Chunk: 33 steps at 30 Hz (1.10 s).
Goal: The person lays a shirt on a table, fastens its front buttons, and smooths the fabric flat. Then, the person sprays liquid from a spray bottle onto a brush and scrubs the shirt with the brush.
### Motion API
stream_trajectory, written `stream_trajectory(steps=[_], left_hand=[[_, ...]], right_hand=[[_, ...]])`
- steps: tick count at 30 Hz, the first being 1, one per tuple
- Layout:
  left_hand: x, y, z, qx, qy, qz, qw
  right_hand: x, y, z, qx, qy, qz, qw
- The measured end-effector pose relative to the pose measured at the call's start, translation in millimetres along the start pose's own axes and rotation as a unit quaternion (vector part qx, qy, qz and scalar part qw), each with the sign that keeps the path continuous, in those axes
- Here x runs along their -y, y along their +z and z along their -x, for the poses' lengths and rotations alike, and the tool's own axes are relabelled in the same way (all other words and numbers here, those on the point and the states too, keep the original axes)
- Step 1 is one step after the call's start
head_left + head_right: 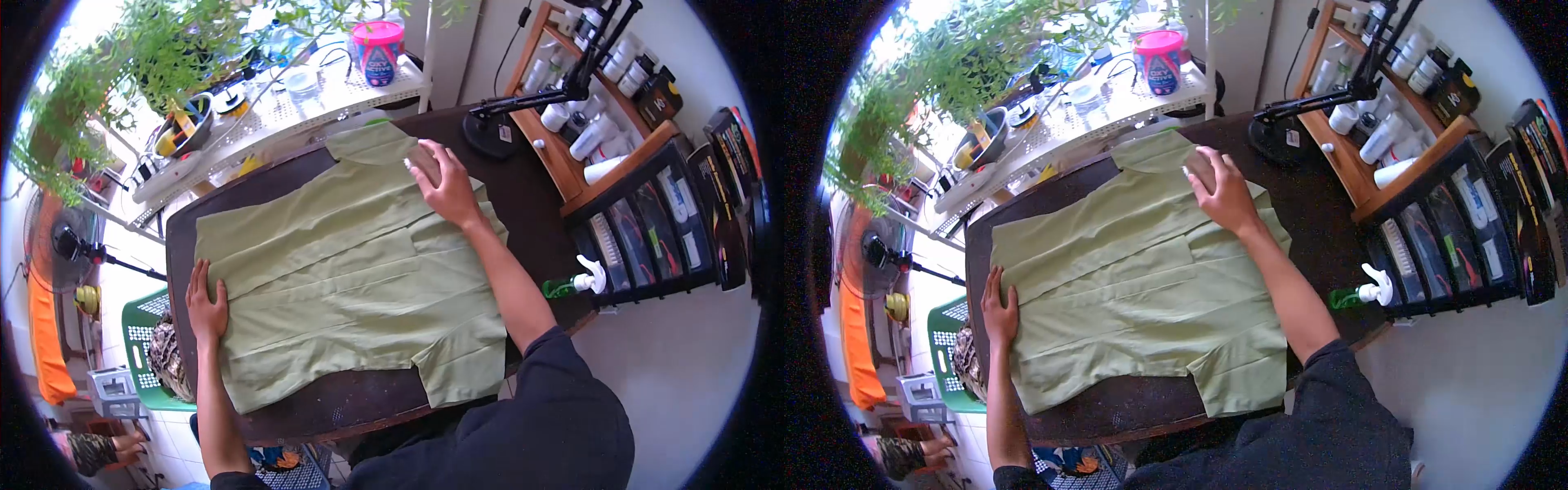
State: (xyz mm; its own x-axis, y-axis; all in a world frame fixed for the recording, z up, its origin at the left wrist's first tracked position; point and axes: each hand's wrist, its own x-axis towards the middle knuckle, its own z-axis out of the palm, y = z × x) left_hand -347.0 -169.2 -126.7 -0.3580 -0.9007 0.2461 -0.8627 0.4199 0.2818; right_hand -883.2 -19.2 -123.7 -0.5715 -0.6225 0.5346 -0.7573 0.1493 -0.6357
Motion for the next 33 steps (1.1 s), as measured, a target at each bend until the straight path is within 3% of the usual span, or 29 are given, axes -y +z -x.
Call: stream_trajectory(steps=[3,8,12,17,20,24,33], left_hand=[[3.8,-3.6,-3.2,-0.004,0.000,0.001,1.000],[-0.3,-0.1,1.3,-0.002,-0.017,0.013,1.000],[1.1,-2.6,-0.5,-0.004,-0.016,0.029,0.999],[-0.6,-2.4,-0.3,-0.009,-0.011,-0.009,1.000],[1.7,-1.3,-0.4,-0.008,-0.010,-0.042,0.999],[16.7,2.8,0.3,0.052,-0.008,-0.077,0.996],[22.4,-15.5,31.6,0.134,-0.051,-0.141,0.980]], right_hand=[[-6.8,-1.0,4.9,-0.020,0.002,-0.004,1.000],[0.0,-10.3,8.0,0.050,-0.081,-0.018,0.995],[-2.7,7.0,7.4,-0.031,-0.041,-0.028,0.998],[1.8,-0.9,9.4,0.036,-0.039,-0.092,0.994],[-8.1,-0.6,5.8,0.019,-0.017,-0.127,0.992],[-23.0,-3.0,5.9,0.027,0.060,-0.175,0.982],[-13.6,-6.9,25.0,0.014,0.001,-0.175,0.984]])
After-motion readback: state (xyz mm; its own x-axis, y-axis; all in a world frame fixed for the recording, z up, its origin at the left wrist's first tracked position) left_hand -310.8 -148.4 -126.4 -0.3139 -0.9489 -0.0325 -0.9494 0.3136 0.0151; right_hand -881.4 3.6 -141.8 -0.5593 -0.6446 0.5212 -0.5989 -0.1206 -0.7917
